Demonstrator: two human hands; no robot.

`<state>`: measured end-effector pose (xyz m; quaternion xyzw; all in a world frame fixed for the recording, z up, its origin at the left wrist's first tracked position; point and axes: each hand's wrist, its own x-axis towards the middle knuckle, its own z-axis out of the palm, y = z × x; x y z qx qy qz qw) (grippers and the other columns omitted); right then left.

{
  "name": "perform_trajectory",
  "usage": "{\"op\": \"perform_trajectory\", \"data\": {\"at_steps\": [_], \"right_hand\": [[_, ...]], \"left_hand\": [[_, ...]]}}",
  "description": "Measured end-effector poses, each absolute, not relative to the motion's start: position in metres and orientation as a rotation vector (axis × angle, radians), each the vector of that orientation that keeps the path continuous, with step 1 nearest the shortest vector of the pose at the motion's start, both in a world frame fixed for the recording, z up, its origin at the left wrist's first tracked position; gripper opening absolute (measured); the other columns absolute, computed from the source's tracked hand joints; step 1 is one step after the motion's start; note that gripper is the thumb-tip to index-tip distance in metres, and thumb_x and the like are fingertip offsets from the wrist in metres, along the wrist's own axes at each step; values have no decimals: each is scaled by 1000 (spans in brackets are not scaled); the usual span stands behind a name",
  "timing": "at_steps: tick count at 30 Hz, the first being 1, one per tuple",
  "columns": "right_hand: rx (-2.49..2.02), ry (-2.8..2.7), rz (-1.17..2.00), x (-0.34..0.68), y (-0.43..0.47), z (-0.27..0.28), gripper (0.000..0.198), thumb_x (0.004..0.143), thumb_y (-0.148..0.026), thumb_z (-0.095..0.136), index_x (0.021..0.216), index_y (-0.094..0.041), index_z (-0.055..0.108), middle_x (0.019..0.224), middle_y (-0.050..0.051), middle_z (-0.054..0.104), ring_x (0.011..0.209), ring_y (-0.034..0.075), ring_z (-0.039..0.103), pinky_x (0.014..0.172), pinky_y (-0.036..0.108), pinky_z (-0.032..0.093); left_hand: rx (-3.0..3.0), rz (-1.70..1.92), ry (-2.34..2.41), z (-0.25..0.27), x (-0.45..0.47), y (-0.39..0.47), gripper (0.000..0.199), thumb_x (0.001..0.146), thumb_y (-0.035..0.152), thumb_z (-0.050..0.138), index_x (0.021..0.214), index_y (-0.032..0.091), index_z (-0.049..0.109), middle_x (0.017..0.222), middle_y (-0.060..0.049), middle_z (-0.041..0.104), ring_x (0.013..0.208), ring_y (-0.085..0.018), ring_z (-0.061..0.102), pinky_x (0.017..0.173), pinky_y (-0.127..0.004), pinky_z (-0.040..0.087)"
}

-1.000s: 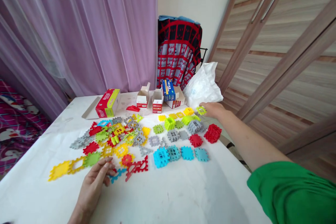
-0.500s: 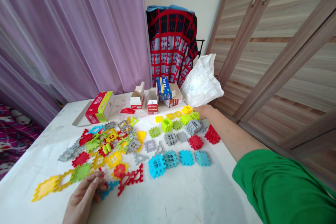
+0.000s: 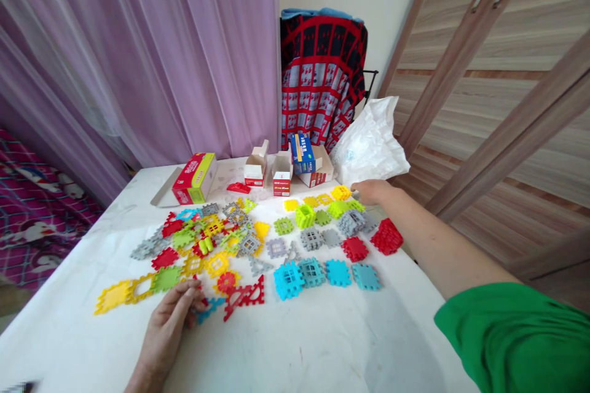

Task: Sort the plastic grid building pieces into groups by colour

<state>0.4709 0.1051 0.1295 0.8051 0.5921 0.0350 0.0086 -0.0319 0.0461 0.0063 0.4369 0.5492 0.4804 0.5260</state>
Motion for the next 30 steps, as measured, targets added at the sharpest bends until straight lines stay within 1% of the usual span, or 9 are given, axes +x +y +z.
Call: {"op": "perform_trajectory", "data": {"at_steps": [3,5,8,11,13,17,21,25,30], "right_hand": [[2353,1908,-12,443,117,136,28,90,-28,61,116,-21,67,120,10,66,105,23,63,87,36,49],[2211,1978,-31,417,122,139,32,85,-23,61,115,-24,70,117,10,69,106,24,64,86,33,46],[1967,2150,1,365,123,138,39,83,-23,57,120,-26,68,119,9,70,107,24,64,87,32,45],[1806,2350,-39,305,121,129,37,84,-25,54,118,-26,68,120,7,69,108,24,63,87,32,45],[1752,2455,-91,264,120,120,36,84,-26,53,118,-27,68,122,6,68,110,23,62,88,31,45],[1820,2461,-102,195,120,100,33,85,-35,55,116,-27,66,117,6,69,110,23,61,88,32,44],[1907,2387,-65,155,125,80,46,82,-45,60,121,-23,61,118,11,68,113,27,60,91,36,44],[1950,2327,-69,143,131,63,55,76,-42,67,127,-23,57,115,12,69,111,29,61,90,37,45],[1977,2315,-64,143,134,55,61,76,-39,67,133,-22,53,116,13,70,109,29,63,90,36,45]], "left_hand": [[999,1192,1253,8,-28,44,58,56,62,80,89,16,67,58,0,64,48,-10,53,38,-18,38],[954,1237,1227,9,-27,44,56,57,60,81,88,16,67,58,1,63,46,-9,52,36,-17,35],[828,1299,1178,10,-31,45,53,56,56,82,86,15,66,60,2,62,44,-7,51,33,-15,29],[635,1308,1059,13,-39,48,50,53,50,85,84,16,65,61,3,61,46,-7,53,32,-13,25],[527,1297,946,16,-44,51,46,54,44,85,84,16,65,62,4,60,48,-6,54,32,-13,25],[423,1292,819,18,-48,57,35,62,34,81,87,16,65,67,2,62,50,-6,55,34,-13,28],[359,1286,805,16,-48,59,26,69,30,77,89,16,65,70,1,63,52,-6,57,37,-13,33],[332,1280,786,16,-48,60,24,73,28,74,92,17,65,71,1,64,53,-7,58,38,-14,34],[354,1268,782,14,-47,60,26,74,30,74,95,17,64,73,1,63,54,-7,59,38,-14,35]]}}
